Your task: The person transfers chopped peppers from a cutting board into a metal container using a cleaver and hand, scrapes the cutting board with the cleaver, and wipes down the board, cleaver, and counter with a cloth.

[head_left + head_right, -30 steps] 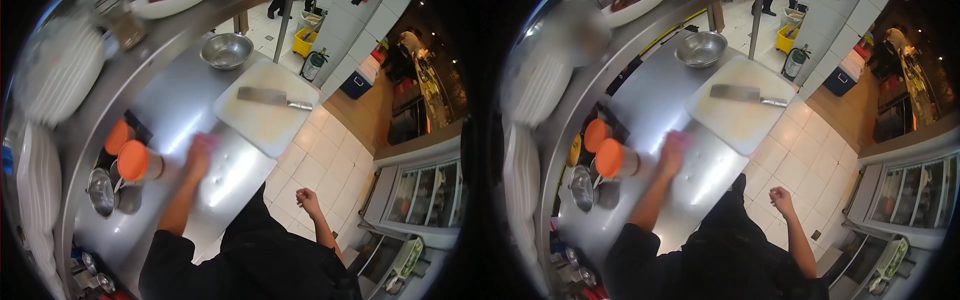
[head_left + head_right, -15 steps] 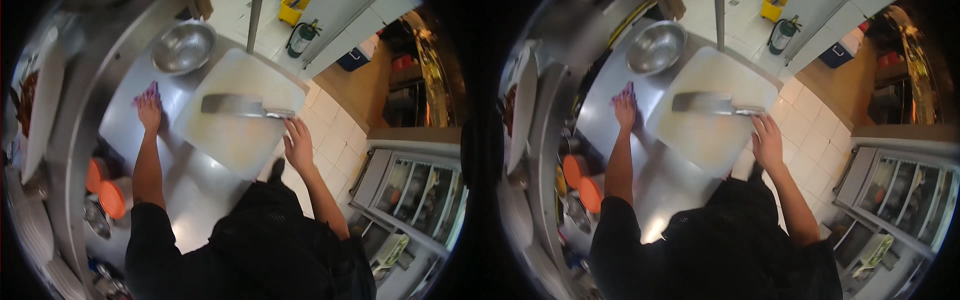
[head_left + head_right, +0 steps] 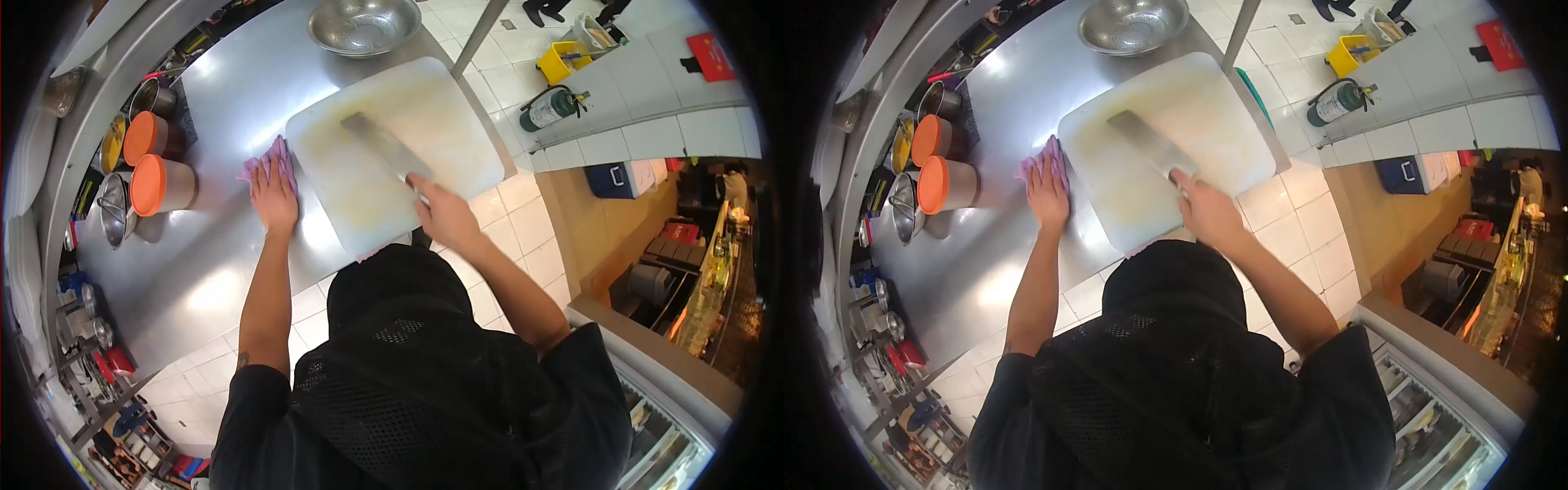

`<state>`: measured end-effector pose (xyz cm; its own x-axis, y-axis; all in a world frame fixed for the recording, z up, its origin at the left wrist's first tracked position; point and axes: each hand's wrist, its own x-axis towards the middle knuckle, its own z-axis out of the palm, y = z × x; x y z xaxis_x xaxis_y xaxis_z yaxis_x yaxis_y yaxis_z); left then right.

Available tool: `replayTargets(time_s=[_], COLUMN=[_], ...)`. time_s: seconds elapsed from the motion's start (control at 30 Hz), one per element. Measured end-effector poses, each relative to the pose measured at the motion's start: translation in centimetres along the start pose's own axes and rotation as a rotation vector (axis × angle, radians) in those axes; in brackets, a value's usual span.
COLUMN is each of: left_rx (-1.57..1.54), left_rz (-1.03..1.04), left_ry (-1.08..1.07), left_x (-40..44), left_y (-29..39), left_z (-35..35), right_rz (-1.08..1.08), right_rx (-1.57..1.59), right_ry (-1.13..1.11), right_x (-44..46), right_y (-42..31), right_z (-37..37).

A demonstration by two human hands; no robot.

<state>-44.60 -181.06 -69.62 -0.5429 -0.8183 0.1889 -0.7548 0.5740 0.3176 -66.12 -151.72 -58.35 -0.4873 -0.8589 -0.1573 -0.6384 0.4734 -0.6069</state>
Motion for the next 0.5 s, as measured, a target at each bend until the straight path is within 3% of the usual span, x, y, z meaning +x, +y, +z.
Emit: replayTargets(time_s=[0.07,0.13,0.23,0.3,0.37,0.4,0.43,0.5], left_rx=[0.013,0.005,-0.013,-0.006,-0.015,-0.009,-0.025,0.000], left_rz=[-0.002,-0.006,0.022,0.019,0.013,0.007,0.011,0.009], left_ry=[-0.013,-0.015,0.025,0.001,0.006,0.007,0.010,0.029], left_x=[0.2,0.0,0.3,0.2,0.1,0.2,0.2,0.5], left_y=[0.1,0.1,-0.4,0.0,-0.1,0.0,-0.2,-0.5], left_z=[0.0,0.4,0.7,-0.1,0.0,0.1,0.3,1.2], right_rz=[0.035,0.004,0.049,0.120,0.342,0.412,0.208,0.101], right_rx=[-0.007,-0.059,-0.218,-0.155,-0.051,-0.093,-0.124,-0.214], right_ry=[0.035,-0.256,-0.279,0.031,0.234,0.174,0.243,0.003], right_x=[-5.3,-10.1,-13.3,-12.7,-11.5,-11.7,-13.0,-15.1], right_y=[-1.4,-1.4,-0.1,4.3,3.1,1.4,1.9,-1.7], right_z=[1.4,2.1,1.2,1.7,-0.5,-1.0,0.9,2.9])
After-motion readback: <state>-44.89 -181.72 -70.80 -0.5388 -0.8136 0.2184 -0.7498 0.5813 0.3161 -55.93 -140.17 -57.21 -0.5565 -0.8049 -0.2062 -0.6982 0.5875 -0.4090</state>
